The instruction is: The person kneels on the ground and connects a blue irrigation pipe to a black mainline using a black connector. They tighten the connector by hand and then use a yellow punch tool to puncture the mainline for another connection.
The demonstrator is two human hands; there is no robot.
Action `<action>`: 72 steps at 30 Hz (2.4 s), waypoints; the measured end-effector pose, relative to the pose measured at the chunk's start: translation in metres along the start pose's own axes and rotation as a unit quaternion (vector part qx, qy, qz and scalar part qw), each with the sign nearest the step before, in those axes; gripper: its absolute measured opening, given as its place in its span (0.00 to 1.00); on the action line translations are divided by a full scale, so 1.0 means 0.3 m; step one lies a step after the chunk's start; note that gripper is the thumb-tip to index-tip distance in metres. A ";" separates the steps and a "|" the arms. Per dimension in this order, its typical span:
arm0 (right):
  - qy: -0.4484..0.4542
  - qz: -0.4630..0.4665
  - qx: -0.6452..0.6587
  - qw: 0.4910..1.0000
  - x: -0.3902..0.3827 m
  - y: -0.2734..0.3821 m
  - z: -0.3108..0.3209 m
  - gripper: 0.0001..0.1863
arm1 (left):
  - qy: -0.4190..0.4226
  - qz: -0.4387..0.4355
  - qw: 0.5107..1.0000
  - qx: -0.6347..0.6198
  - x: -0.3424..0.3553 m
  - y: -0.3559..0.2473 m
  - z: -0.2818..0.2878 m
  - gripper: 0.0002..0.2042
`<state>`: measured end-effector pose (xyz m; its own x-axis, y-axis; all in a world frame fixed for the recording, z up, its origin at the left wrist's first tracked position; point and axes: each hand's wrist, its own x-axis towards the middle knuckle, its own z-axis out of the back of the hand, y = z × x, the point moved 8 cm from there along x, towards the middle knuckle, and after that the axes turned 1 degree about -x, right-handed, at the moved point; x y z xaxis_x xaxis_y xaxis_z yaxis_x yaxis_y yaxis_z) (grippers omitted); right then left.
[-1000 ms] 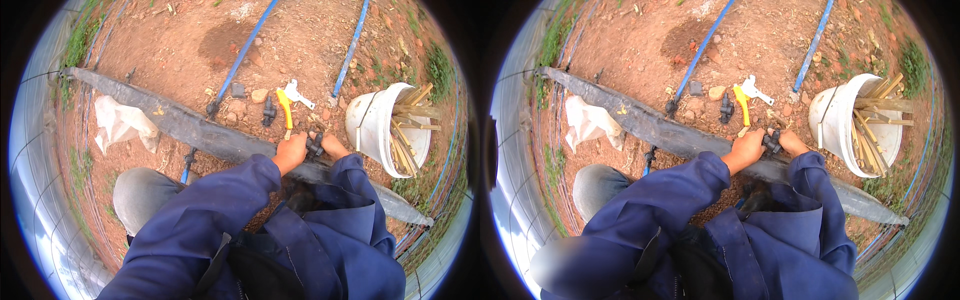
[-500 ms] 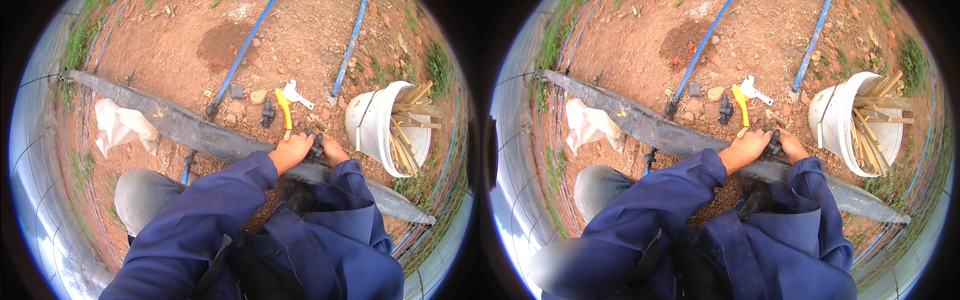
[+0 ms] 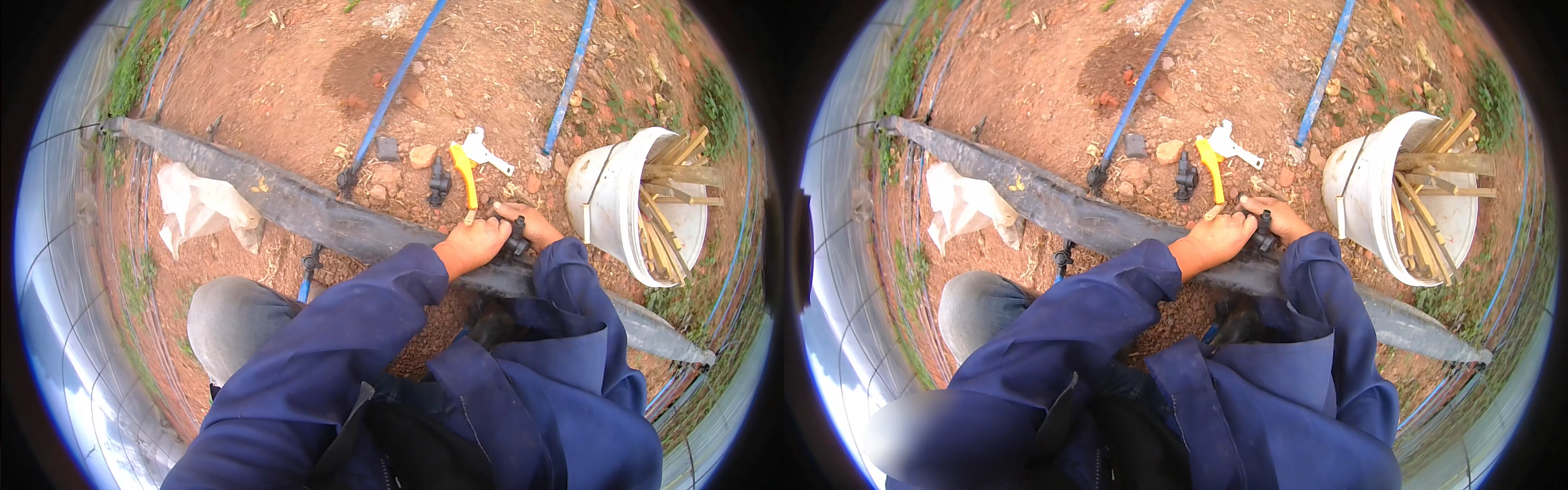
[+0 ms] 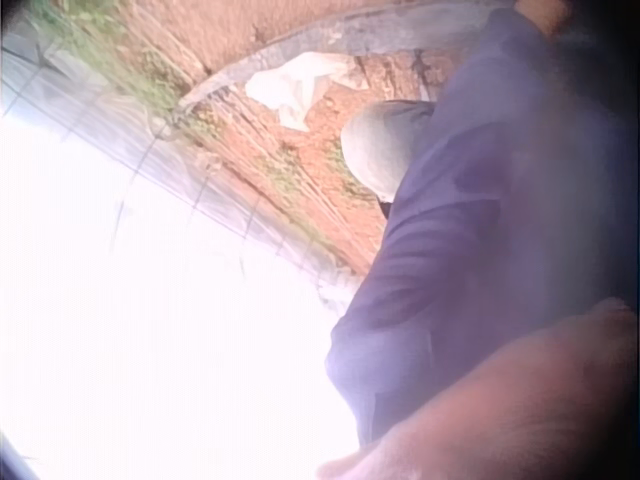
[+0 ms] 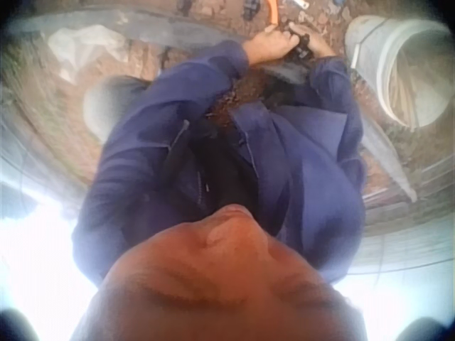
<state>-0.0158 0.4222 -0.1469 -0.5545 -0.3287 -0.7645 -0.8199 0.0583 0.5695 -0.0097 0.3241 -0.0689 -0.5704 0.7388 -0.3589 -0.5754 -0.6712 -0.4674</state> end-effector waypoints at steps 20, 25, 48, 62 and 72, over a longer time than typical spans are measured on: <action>-0.122 0.011 -0.044 0.991 0.028 -0.079 0.142 0.24 | -0.065 0.036 0.994 -0.075 0.011 -0.019 0.041 0.13; -0.089 0.015 -0.026 0.996 0.034 -0.079 0.134 0.22 | -0.055 0.020 0.994 -0.096 0.016 -0.024 0.039 0.11; -0.422 0.204 -0.129 0.874 -0.041 0.247 0.355 0.18 | -0.111 0.107 0.965 -0.212 -0.065 -0.030 0.066 0.26; -0.435 0.213 -0.026 0.874 0.176 0.347 0.501 0.20 | -0.054 0.153 0.957 -0.240 -0.098 -0.014 0.075 0.22; -0.415 0.216 -0.081 0.880 0.230 0.412 0.536 0.22 | -0.043 0.095 0.968 -0.229 -0.090 -0.023 0.048 0.18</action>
<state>-0.1784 0.5584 -0.1779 -0.7778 0.4971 -0.3845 -0.5129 -0.1485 0.8455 0.0013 0.3080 -0.0443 -0.6977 0.5839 -0.4149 -0.1455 -0.6827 -0.7160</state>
